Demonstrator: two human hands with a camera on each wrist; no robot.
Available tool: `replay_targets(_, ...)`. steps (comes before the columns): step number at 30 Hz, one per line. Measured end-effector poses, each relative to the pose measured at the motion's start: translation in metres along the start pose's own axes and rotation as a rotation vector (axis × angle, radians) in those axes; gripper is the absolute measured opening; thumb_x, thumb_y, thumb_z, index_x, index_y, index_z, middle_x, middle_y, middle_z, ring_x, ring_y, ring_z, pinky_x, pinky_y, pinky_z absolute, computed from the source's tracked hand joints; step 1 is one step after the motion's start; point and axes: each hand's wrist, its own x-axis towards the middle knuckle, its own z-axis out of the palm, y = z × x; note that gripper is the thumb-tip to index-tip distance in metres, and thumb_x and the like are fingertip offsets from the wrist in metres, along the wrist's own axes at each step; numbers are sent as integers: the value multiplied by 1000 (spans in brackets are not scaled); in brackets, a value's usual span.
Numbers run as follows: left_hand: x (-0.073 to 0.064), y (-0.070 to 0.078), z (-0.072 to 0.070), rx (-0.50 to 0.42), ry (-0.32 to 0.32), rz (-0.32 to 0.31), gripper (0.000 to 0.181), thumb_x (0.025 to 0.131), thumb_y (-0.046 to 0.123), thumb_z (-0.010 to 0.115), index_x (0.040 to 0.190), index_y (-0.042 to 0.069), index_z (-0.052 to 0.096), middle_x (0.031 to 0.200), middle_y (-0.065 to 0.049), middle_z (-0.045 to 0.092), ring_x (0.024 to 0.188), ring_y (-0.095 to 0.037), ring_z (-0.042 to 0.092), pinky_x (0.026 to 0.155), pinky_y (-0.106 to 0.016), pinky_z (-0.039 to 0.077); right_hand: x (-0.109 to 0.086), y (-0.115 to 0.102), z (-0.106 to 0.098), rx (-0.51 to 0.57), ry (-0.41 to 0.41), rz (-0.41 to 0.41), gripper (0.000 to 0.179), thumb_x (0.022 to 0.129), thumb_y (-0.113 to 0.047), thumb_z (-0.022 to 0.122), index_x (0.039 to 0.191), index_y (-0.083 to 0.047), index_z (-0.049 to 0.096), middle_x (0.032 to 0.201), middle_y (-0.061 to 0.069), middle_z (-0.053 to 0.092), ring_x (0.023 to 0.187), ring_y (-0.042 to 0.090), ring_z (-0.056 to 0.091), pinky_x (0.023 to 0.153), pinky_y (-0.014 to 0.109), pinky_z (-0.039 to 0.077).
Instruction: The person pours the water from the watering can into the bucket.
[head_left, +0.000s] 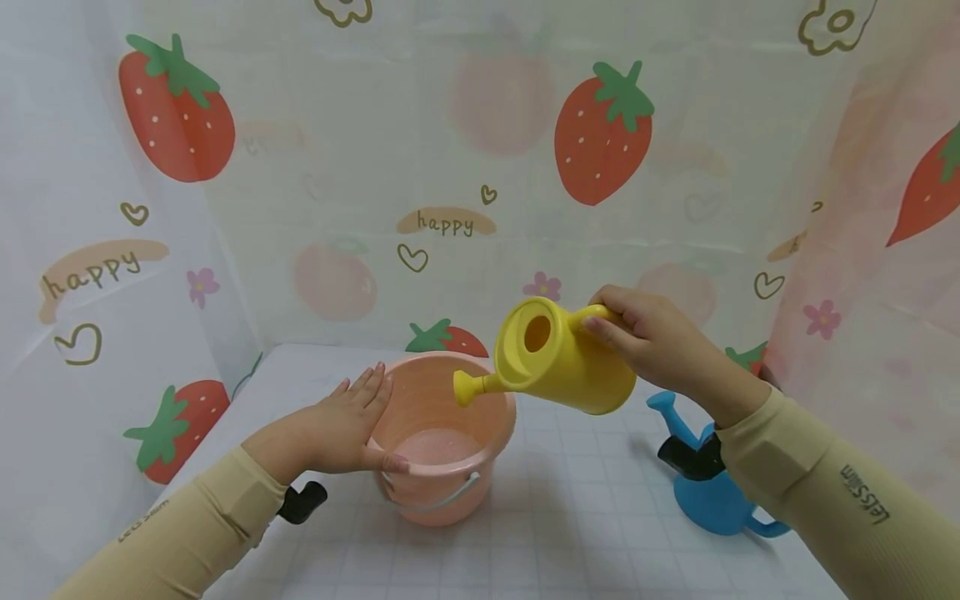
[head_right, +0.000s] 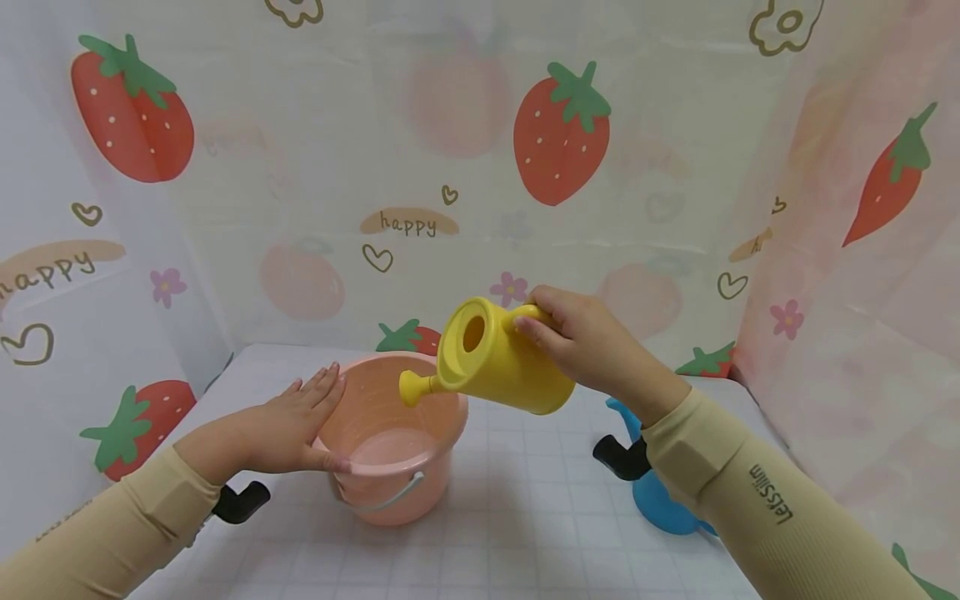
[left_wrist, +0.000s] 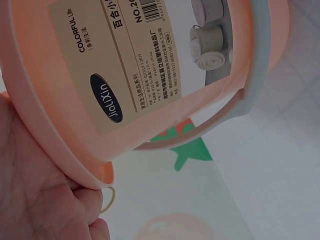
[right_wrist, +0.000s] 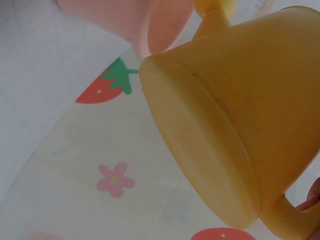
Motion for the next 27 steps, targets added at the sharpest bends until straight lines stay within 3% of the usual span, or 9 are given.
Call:
replay_targets(9, 0, 0, 1, -12, 8, 8, 120, 69, 80, 45, 142, -9, 12, 149, -26, 3, 137, -39, 5, 107, -55, 11, 0, -2, 0, 3, -2, 6, 16, 93, -25, 54, 93, -10, 57, 77, 2, 56, 70, 18, 52, 62, 30, 49)
replay_targets(27, 3, -3, 5, 10, 20, 8, 123, 67, 84, 40, 142, -9, 12, 149, -27, 4, 137, -39, 5, 108, -54, 12, 1, -3, 2, -29, 2, -7, 15, 92, -25, 55, 92, -10, 58, 76, 1, 56, 69, 18, 52, 61, 30, 48)
